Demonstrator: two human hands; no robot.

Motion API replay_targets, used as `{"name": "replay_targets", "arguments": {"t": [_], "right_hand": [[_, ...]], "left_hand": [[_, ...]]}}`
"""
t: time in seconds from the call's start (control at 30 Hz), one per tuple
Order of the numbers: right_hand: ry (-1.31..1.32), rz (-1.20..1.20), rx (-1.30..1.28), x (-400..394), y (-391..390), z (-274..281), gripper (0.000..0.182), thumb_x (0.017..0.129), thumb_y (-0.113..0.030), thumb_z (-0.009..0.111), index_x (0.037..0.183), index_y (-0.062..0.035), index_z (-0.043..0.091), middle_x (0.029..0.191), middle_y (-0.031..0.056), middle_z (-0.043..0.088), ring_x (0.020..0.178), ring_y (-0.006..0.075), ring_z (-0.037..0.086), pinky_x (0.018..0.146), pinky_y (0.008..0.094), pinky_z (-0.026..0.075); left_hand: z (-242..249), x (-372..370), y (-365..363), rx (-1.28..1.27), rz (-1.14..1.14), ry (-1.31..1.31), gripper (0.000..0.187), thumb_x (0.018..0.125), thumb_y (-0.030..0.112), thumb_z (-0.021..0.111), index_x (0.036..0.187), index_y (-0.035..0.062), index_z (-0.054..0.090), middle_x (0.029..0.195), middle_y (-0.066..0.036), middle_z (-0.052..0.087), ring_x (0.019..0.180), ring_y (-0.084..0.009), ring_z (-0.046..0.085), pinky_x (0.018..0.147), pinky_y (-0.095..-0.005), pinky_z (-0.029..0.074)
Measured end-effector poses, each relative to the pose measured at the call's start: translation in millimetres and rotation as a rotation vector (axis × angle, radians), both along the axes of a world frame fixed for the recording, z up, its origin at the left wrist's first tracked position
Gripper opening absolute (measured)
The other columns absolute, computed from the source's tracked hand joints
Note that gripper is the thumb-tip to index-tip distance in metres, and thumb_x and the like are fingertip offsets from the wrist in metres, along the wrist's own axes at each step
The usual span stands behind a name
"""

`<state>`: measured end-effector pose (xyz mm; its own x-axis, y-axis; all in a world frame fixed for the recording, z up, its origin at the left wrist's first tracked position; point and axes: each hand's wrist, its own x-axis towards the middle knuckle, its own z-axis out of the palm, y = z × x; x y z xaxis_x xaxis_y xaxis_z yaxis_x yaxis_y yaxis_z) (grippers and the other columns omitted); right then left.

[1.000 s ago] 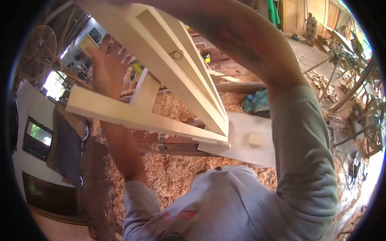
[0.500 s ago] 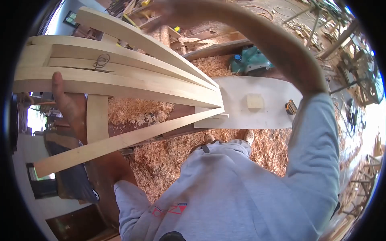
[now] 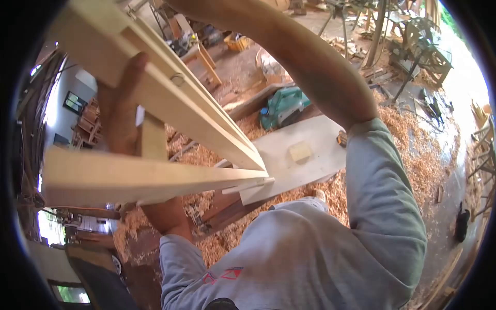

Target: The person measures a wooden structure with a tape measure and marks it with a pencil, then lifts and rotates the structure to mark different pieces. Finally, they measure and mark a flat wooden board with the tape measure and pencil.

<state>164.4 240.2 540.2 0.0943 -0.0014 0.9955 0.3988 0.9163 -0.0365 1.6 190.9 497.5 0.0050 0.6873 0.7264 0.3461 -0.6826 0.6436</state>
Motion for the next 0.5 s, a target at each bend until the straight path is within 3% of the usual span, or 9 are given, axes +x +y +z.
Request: {"name": "replay_targets", "arguments": {"t": [0.03,0.1,0.17,0.23,0.27,0.33,0.43,0.47,0.5], "right_hand": [[-0.002,-0.009,0.035,14.3,0.3,13.3,0.074,0.093,-0.059,0.048,0.133,0.0020,0.049,0.128,0.0236,0.054,0.127,0.0328,0.046,0.102,0.0482,0.038],[-0.352,0.793,-0.474,47.2,-1.3,41.1,0.070,0.093,-0.060,0.046,0.127,0.0005,0.055,0.123,0.0210,0.057,0.123,0.0308,0.048,0.100,0.0484,0.038],[-0.245,0.723,-0.651,58.5,11.4,44.8,0.059,0.095,-0.052,0.048,0.120,-0.0004,0.059,0.108,0.0125,0.063,0.106,0.0204,0.056,0.094,0.0385,0.042],[-0.212,0.659,-0.617,88.3,10.3,39.1,0.050,0.094,-0.045,0.053,0.118,-0.0017,0.061,0.102,0.0084,0.065,0.096,0.0138,0.060,0.084,0.0278,0.047],[-0.069,0.748,-0.687,94.0,7.8,35.7,0.047,0.094,-0.043,0.055,0.118,-0.0031,0.060,0.104,0.0089,0.065,0.098,0.0150,0.060,0.080,0.0288,0.050],[0.157,0.811,-0.844,122.8,25.8,26.0,0.055,0.092,-0.046,0.059,0.125,-0.0028,0.054,0.104,0.0089,0.064,0.094,0.0182,0.062,0.082,0.0324,0.053],[0.221,0.785,-0.785,170.2,55.3,6.9,0.053,0.089,-0.046,0.063,0.122,-0.0050,0.054,0.097,0.0061,0.063,0.083,0.0170,0.063,0.074,0.0321,0.054],[0.321,0.726,-0.744,178.0,55.0,3.0,0.056,0.090,-0.045,0.062,0.126,-0.0046,0.051,0.100,0.0069,0.062,0.086,0.0177,0.063,0.075,0.0325,0.054],[0.421,0.658,-0.706,188.9,58.3,-2.0,0.058,0.090,-0.045,0.061,0.130,-0.0043,0.048,0.103,0.0077,0.061,0.088,0.0184,0.063,0.075,0.0328,0.055]], "left_hand": [[0.8,8.1,5.4,-0.006,-0.047,0.031,0.059,0.089,0.036,0.065,0.128,-0.0049,0.050,0.120,-0.016,0.060,0.111,-0.0223,0.057,0.098,-0.0347,0.042],[3.3,22.9,14.4,-0.029,-0.123,0.101,0.060,0.089,0.038,0.064,0.126,-0.0061,0.051,0.119,-0.017,0.061,0.109,-0.0235,0.059,0.098,-0.0350,0.043],[8.3,37.1,24.8,-0.043,-0.163,0.152,0.061,0.089,0.040,0.064,0.125,-0.0072,0.052,0.118,-0.019,0.062,0.107,-0.0247,0.060,0.097,-0.0352,0.043],[6.2,51.7,25.9,-0.101,-0.109,0.185,0.075,0.093,0.053,0.053,0.136,-0.0070,0.042,0.132,-0.024,0.054,0.125,-0.0302,0.051,0.107,-0.0377,0.034],[-8.9,47.5,35.5,0.021,-0.041,0.265,0.079,0.095,0.057,0.045,0.144,-0.0039,0.033,0.143,-0.025,0.043,0.136,-0.0327,0.039,0.113,-0.0382,0.026],[-65.0,36.5,39.9,0.052,-0.044,0.129,0.069,0.100,0.050,0.036,0.144,-0.0031,0.032,0.150,-0.025,0.031,0.142,-0.0350,0.026,0.116,-0.0380,0.019],[-242.9,-1.4,64.6,-0.117,0.390,0.413,0.060,0.101,0.039,0.035,0.145,-0.0020,0.031,0.150,-0.026,0.028,0.141,-0.0425,0.021,0.117,-0.0504,0.012],[-322.1,-22.9,69.6,-0.095,0.604,0.915,0.051,0.103,0.028,0.034,0.144,-0.0021,0.030,0.148,-0.025,0.032,0.141,-0.0406,0.023,0.113,-0.0585,0.017],[-316.9,-3.8,20.7,-0.544,0.493,0.689,0.055,0.102,0.036,0.032,0.146,0.0017,0.030,0.152,-0.020,0.028,0.144,-0.0430,0.012,0.111,-0.0668,0.010]]}}
